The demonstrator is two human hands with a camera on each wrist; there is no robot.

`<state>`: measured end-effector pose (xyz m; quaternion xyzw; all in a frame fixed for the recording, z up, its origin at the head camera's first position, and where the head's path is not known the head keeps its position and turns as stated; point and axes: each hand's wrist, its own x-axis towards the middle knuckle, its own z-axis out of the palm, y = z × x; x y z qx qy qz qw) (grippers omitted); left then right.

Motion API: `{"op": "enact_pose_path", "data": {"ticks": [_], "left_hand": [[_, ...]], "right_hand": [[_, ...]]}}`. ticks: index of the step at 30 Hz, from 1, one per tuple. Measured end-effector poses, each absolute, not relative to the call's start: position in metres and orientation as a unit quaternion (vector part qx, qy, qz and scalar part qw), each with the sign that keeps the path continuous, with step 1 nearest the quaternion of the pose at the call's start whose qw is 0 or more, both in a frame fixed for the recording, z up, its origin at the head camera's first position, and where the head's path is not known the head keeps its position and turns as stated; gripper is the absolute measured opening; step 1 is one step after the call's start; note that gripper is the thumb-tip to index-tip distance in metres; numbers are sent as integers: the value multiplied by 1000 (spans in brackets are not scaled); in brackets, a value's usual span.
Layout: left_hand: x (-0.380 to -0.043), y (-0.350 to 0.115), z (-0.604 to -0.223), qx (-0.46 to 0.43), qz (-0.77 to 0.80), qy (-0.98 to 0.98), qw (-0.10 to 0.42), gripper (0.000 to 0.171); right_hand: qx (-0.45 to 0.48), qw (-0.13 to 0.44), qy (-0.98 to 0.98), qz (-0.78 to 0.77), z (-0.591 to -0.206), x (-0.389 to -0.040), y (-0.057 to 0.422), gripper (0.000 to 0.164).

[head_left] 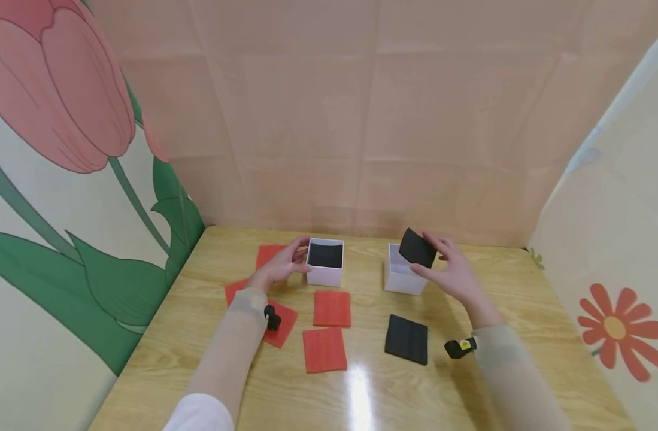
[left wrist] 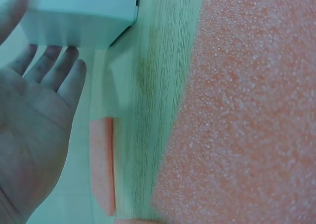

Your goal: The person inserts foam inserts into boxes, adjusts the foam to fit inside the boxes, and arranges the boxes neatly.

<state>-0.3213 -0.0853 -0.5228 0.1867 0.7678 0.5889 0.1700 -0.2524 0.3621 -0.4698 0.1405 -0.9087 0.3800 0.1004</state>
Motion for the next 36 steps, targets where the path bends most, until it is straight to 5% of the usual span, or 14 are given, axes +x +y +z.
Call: {"op": "enact_pose_path", "data": {"ticks": [36], "left_hand": [[-328,-74,-517,175,580,778,167,91]], "right_hand": [[320,25,-918,231,-474,-309,211,89]]}}
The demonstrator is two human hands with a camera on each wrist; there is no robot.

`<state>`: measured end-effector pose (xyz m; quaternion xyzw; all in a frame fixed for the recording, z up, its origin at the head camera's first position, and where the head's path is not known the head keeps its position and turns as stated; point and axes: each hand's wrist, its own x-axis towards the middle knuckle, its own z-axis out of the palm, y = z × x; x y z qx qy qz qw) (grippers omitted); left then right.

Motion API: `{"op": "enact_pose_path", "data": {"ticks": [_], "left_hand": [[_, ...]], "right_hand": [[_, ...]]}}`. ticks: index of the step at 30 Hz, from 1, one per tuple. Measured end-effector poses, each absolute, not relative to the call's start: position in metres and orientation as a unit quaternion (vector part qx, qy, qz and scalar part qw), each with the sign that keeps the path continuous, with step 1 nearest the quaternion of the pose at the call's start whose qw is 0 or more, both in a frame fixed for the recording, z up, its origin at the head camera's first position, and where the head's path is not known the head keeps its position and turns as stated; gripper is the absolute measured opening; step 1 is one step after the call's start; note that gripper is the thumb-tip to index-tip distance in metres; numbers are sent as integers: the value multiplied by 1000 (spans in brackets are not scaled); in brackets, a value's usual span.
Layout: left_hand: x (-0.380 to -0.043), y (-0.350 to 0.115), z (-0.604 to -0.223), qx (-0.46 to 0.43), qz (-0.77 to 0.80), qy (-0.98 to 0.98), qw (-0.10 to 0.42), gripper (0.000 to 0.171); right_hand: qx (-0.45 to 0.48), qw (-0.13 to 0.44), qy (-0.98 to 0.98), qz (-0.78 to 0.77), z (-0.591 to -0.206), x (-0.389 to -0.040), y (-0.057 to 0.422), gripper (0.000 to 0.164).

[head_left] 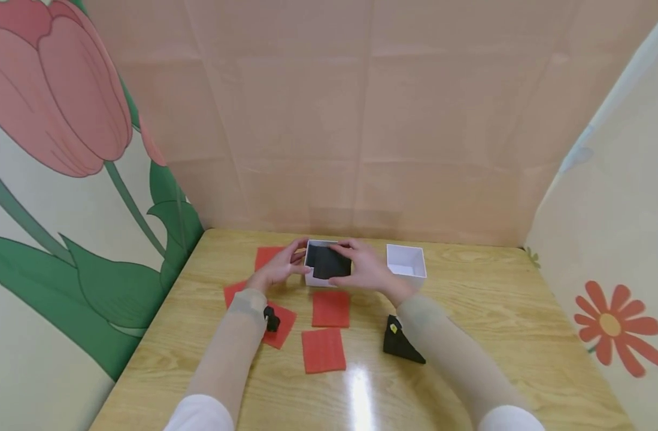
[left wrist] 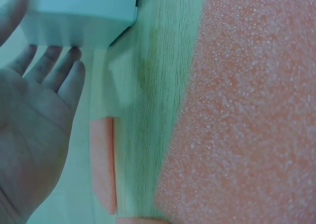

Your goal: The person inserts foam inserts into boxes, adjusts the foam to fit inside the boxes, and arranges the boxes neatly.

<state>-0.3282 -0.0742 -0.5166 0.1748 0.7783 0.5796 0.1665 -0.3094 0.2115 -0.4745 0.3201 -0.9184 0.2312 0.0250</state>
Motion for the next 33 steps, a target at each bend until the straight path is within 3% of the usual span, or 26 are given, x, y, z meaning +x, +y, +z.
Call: {"op": "enact_pose_path", "data": {"ticks": [11,33], "left_hand": [[-329,-76,-513,176,584,774,172,90],[-334,-77,-513,190,575,777,171,92]], "right_hand": [[307,6,-924,227,-467,-336,195,89],[305,-26,-930,204,-458,-347,183,91]]}}
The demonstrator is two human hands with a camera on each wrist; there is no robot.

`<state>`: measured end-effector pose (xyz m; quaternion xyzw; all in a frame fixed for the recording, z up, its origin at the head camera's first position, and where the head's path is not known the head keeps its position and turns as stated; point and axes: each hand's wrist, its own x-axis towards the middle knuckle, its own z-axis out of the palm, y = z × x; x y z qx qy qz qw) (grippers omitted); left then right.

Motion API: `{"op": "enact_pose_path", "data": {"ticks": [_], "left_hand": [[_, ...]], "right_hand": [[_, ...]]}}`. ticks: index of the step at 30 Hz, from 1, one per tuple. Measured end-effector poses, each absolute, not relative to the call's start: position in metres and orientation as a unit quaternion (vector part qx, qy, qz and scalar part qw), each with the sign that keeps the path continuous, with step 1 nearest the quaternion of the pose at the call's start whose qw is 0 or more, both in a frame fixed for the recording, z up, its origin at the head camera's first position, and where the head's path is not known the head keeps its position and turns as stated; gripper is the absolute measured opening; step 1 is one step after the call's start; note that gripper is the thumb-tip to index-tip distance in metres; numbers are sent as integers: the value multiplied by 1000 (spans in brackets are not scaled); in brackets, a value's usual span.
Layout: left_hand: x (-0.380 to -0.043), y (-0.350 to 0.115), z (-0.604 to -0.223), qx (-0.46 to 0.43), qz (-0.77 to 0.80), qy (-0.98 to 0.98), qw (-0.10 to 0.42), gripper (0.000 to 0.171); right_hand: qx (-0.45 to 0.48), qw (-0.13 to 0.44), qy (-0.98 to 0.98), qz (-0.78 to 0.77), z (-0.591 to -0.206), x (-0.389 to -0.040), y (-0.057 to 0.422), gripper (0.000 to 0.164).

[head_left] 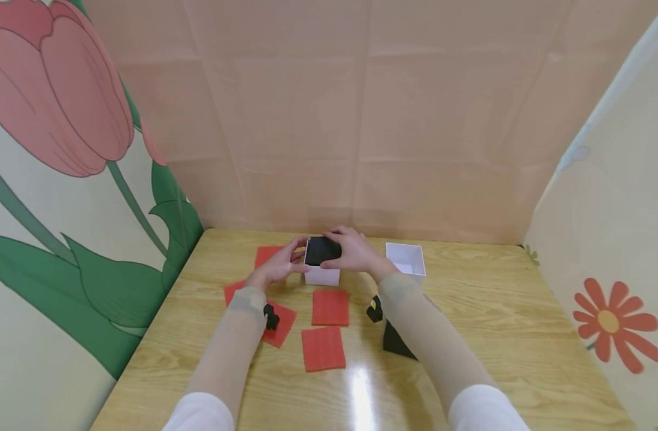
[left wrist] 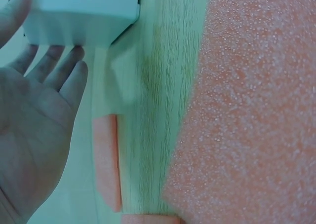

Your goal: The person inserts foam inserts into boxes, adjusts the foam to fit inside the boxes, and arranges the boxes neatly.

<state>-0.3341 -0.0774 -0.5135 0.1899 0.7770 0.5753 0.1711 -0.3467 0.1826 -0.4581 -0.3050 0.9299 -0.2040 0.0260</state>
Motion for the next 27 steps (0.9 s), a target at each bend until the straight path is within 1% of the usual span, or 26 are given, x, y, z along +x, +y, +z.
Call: {"op": "enact_pose_path", "data": {"ticks": [8,14,19,27], "left_hand": [[-331,-81,-517,187,568,783,172,92],[-327,-82,-517,190,565,784,172,90],[-325,-83,-517,188,562,786,176,92],[-325,-87,-520,191,567,782,176,90]], "right_hand": [[-301,22,930,-208,-464,-342,176,90],[-290,36,931,-219,-468,-337,173,89],[-279,44,932,-226,-475,-335,172,89],[-289,42,922,-254,-480,-333,172,92]]}}
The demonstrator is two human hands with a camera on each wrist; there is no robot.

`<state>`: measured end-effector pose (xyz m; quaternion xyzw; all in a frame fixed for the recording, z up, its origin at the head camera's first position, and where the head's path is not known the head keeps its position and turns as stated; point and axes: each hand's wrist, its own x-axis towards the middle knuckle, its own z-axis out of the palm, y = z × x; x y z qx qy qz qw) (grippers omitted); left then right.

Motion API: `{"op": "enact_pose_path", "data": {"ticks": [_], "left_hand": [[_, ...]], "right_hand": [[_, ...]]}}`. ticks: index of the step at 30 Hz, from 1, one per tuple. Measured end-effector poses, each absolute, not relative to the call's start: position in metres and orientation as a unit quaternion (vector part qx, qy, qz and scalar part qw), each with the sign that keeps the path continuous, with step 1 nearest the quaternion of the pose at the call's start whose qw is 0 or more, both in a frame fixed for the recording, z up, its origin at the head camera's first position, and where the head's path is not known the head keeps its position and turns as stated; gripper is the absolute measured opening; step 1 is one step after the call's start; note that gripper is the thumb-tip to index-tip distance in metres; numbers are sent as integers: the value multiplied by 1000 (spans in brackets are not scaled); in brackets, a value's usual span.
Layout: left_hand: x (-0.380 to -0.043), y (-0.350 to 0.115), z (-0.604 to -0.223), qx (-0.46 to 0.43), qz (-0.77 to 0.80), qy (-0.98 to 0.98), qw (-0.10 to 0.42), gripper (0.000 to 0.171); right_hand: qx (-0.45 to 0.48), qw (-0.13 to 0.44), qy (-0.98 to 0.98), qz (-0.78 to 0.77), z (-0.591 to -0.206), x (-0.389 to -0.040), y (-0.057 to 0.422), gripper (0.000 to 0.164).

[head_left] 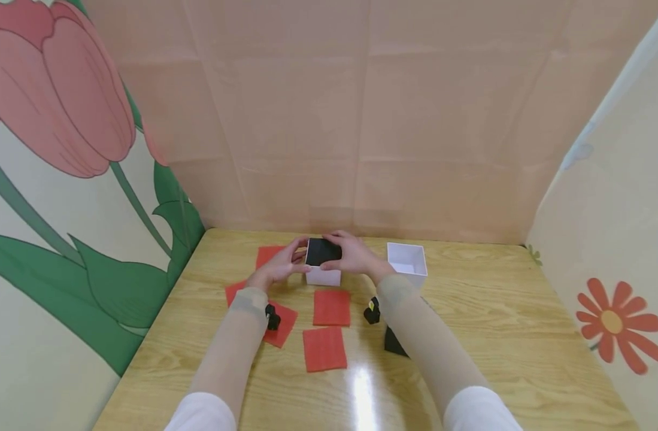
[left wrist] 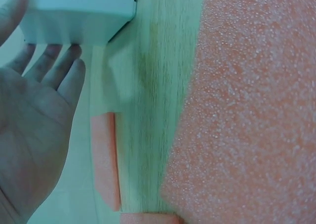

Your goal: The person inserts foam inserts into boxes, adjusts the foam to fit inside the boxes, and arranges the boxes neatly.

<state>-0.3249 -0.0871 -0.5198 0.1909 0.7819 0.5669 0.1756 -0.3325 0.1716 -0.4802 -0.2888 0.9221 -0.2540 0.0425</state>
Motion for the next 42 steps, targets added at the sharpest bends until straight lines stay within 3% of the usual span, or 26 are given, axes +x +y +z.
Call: {"op": "enact_pose_path", "data": {"ticks": [10,21,42], "left_hand": [[-327,-85,-516,194,573,777,173,89],[-326,-83,-513,194,580,772,173,91],[-322,-80,-511,203,577,773,169,88]], "right_hand": [[-295,63,911,-280,-476,-333,182,95],[-274,25,910,-310,-473,-331,201,67],[-282,8,927,-245,-470,-331,199,60]]}}
